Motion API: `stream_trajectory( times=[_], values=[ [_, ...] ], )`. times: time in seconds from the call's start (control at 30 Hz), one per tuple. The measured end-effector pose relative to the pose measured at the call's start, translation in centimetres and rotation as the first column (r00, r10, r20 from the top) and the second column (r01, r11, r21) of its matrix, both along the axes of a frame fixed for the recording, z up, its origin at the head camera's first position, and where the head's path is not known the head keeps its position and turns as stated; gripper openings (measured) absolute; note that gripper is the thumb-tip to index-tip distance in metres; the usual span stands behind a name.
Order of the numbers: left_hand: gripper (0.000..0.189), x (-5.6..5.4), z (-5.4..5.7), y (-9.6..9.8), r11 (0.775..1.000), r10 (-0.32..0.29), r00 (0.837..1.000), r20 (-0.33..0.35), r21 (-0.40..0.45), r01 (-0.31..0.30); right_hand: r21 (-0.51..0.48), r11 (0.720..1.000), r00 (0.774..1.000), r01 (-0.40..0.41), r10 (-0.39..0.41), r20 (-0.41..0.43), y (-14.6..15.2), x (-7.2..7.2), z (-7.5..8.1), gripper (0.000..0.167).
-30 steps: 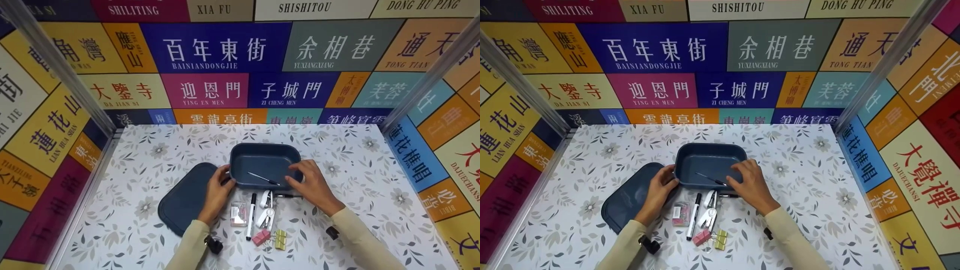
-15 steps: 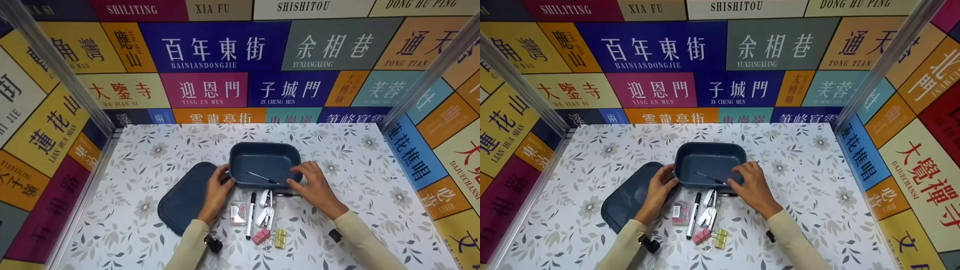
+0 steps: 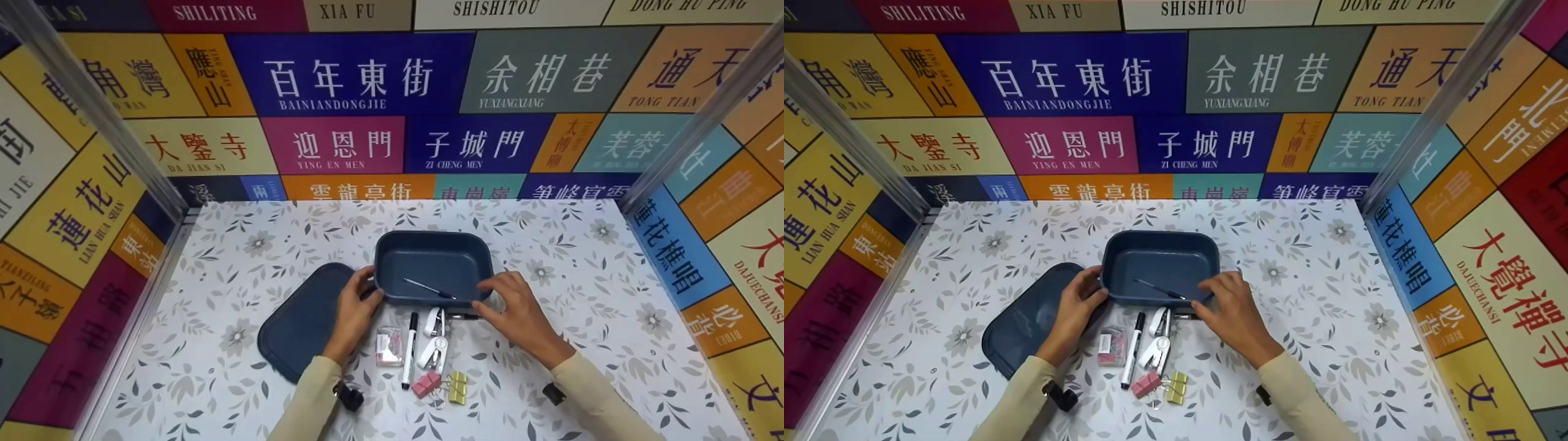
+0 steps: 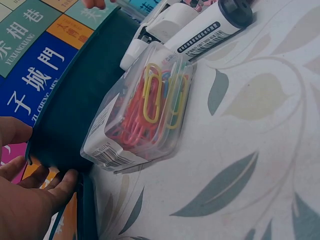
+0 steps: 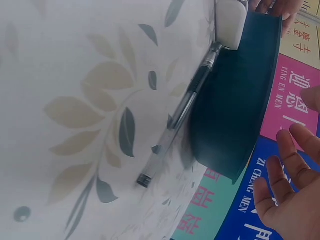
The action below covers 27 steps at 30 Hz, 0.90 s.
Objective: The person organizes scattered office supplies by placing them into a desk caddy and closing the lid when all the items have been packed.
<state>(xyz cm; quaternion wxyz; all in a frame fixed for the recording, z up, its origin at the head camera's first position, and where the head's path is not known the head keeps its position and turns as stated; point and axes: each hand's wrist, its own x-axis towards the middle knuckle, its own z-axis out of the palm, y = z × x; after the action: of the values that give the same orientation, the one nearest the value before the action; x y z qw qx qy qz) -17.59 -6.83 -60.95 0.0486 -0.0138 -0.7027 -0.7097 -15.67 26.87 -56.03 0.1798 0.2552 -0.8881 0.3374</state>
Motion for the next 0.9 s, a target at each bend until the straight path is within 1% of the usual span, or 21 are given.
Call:
stream_trajectory(
  times=[0.2,0.47,0.6,0.73,0.9],
  values=[
    [0.053,0.0,0.1,0.1,1.000,0.003,1.000,-0.001,0.003,-0.003,0.002,1.000,1.000,0.011,-0.011,-0.008,0.6,0.4,-0.5,0.032],
    [0.053,0.1,0.2,0.1,1.000,0.001,1.000,-0.010,0.023,-0.001,-0.001,1.000,1.000,-0.006,0.006,-0.003,1.5,1.0,-1.2,0.035],
    [0.052,0.1,0.2,0.3,1.000,0.022,1.000,-0.014,0.013,-0.022,0.002,1.000,1.000,-0.006,0.006,-0.016,1.9,1.2,-1.5,0.035],
    [0.051,0.0,0.2,0.6,0.999,0.046,0.999,-0.007,0.022,-0.046,0.007,1.000,1.000,-0.004,0.004,-0.024,2.2,1.4,-1.7,0.034],
    [0.051,0.0,0.3,0.7,0.998,0.046,0.999,-0.013,0.036,-0.045,0.006,1.000,1.000,-0.006,0.006,-0.022,2.4,1.6,-2.1,0.035]
  ],
)
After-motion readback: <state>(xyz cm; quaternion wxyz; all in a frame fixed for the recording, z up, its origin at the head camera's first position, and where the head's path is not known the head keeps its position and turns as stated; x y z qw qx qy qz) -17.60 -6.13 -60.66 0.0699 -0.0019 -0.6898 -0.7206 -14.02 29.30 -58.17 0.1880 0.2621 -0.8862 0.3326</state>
